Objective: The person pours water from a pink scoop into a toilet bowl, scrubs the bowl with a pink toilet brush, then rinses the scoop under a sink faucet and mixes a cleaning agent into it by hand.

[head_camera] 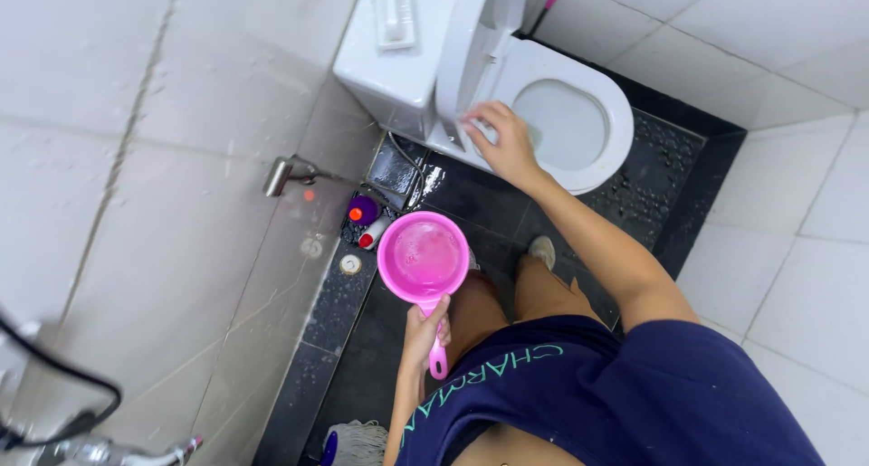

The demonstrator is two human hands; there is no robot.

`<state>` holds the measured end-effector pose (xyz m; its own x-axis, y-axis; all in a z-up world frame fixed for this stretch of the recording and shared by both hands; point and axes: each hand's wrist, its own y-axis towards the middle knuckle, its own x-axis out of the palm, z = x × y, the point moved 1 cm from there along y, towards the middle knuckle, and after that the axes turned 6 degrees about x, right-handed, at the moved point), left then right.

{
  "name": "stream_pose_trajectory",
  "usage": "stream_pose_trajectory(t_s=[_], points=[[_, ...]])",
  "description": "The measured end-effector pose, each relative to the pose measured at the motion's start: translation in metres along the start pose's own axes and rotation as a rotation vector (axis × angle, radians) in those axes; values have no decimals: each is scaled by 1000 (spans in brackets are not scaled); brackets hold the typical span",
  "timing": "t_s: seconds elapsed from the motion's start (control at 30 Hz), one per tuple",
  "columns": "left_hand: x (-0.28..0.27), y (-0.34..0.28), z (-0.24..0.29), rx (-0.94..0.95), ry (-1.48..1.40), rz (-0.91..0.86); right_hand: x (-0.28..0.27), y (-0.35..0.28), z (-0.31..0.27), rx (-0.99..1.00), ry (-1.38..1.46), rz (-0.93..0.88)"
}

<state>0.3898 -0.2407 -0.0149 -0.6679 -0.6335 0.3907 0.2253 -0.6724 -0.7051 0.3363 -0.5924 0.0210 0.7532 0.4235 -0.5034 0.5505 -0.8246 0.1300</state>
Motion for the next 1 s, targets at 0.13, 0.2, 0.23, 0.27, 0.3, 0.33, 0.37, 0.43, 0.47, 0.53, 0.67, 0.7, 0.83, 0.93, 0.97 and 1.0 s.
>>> stream_pose_trajectory(t_s=[0.13,0.2,0.23,0.27,0.3,0.33,0.37,0.43,0.47,0.53,0.67,0.7,0.83,0.93,0.97,1.0], points=[[-3,21,-14,-31,28,-43,-66,-24,98,285,-131,30],[3,27,-20,-77,48,-45,-100,-21,126,7,-518,131],[9,28,-21,-81,54,-51,-110,-10,137,14,-521,137],[16,32,-21,-99,54,-34,-118,5,148,-137,-618,74],[22,38,-21,-117,53,-17,-125,21,161,-290,-713,9],[27,42,-29,-130,48,0,-127,41,189,-284,-703,-9],[31,47,-36,-144,50,23,-126,62,219,-326,-918,-100],[44,49,-59,-169,36,70,-118,94,274,-383,-1116,-223],[52,58,-66,-168,58,101,-113,122,296,-390,-1270,-296],[66,75,-82,-150,80,139,-101,171,343,-410,-1418,-353],[88,111,-137,-140,-63,270,-77,245,440,-415,-1595,-479],[92,121,-154,-172,-105,365,-72,259,463,-434,-1620,-496],[111,157,-207,-150,-47,373,-47,313,475,-481,-1675,-633],[143,168,-206,-331,-150,469,-31,329,501,-506,-1731,-722],[143,169,-221,-312,-130,473,-28,331,509,-521,-1756,-735],[144,173,-236,-289,-111,475,-25,335,515,-540,-1784,-743]])
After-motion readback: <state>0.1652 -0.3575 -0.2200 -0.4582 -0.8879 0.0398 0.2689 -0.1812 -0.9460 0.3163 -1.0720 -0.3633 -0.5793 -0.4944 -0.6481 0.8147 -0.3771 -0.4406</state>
